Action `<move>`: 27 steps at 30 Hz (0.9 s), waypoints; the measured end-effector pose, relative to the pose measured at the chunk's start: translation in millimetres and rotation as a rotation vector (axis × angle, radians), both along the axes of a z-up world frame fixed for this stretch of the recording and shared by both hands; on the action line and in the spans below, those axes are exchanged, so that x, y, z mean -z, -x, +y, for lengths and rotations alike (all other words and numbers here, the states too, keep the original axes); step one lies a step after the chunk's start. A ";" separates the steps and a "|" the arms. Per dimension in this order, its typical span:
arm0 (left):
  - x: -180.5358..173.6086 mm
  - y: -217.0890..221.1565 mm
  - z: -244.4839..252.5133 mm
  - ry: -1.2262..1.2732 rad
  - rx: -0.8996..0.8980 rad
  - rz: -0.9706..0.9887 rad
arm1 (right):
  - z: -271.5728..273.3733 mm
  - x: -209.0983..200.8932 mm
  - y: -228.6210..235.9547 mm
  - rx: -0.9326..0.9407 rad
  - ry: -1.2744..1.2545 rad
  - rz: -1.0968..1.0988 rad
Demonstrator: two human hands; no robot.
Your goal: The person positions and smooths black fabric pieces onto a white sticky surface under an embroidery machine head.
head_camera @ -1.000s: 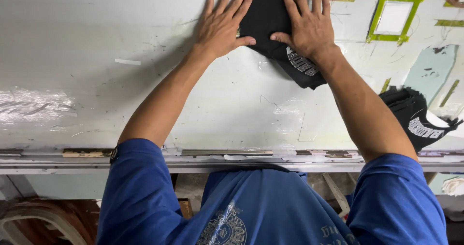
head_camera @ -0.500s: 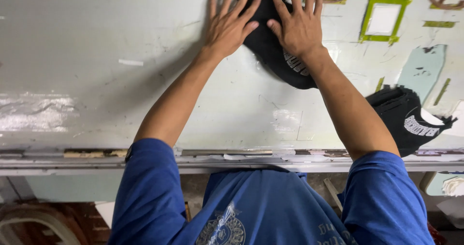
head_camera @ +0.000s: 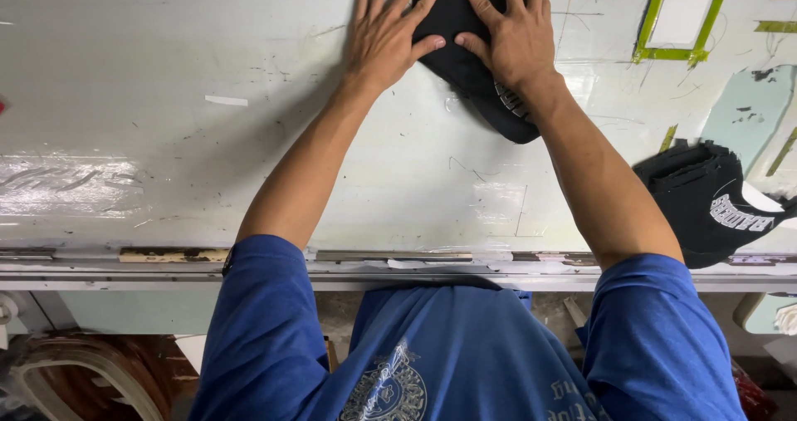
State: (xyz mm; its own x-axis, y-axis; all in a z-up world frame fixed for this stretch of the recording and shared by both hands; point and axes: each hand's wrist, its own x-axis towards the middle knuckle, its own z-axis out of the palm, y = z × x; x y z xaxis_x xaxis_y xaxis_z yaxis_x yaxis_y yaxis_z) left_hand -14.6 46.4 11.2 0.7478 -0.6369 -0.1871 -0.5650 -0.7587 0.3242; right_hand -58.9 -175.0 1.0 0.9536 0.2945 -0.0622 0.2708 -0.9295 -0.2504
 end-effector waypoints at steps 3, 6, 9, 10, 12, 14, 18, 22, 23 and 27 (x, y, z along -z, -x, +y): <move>5.8 1.2 3.2 0.007 -0.017 -0.016 | -7.6 0.2 3.5 0.003 0.015 -0.004; 3.2 0.5 4.7 -0.017 -0.027 0.017 | -9.2 -5.3 1.1 -0.043 -0.084 -0.025; -0.7 -1.5 8.5 -0.054 -0.018 0.042 | -9.2 -6.4 0.5 -0.025 -0.091 0.019; -1.0 -2.9 9.4 -0.056 -0.019 0.039 | -8.0 -9.8 -0.6 -0.027 -0.093 0.016; -1.7 -4.0 11.3 -0.060 -0.006 0.096 | -5.5 -16.1 -0.2 0.048 -0.101 0.128; -4.9 -6.0 11.5 -0.046 -0.001 0.075 | -5.5 -15.1 -1.2 0.051 -0.091 0.122; -11.7 -7.2 9.6 -0.022 0.001 0.048 | -6.2 -19.1 -3.1 0.012 -0.084 0.089; -13.8 -7.9 10.7 -0.026 0.007 0.114 | -9.3 -18.5 -5.1 0.009 -0.076 0.125; -13.0 -8.5 11.2 -0.016 0.009 0.123 | -10.9 -17.1 -4.9 -0.001 -0.075 0.139; -21.4 -8.0 11.6 -0.061 0.022 0.173 | -13.9 -20.8 -1.6 -0.068 -0.059 0.135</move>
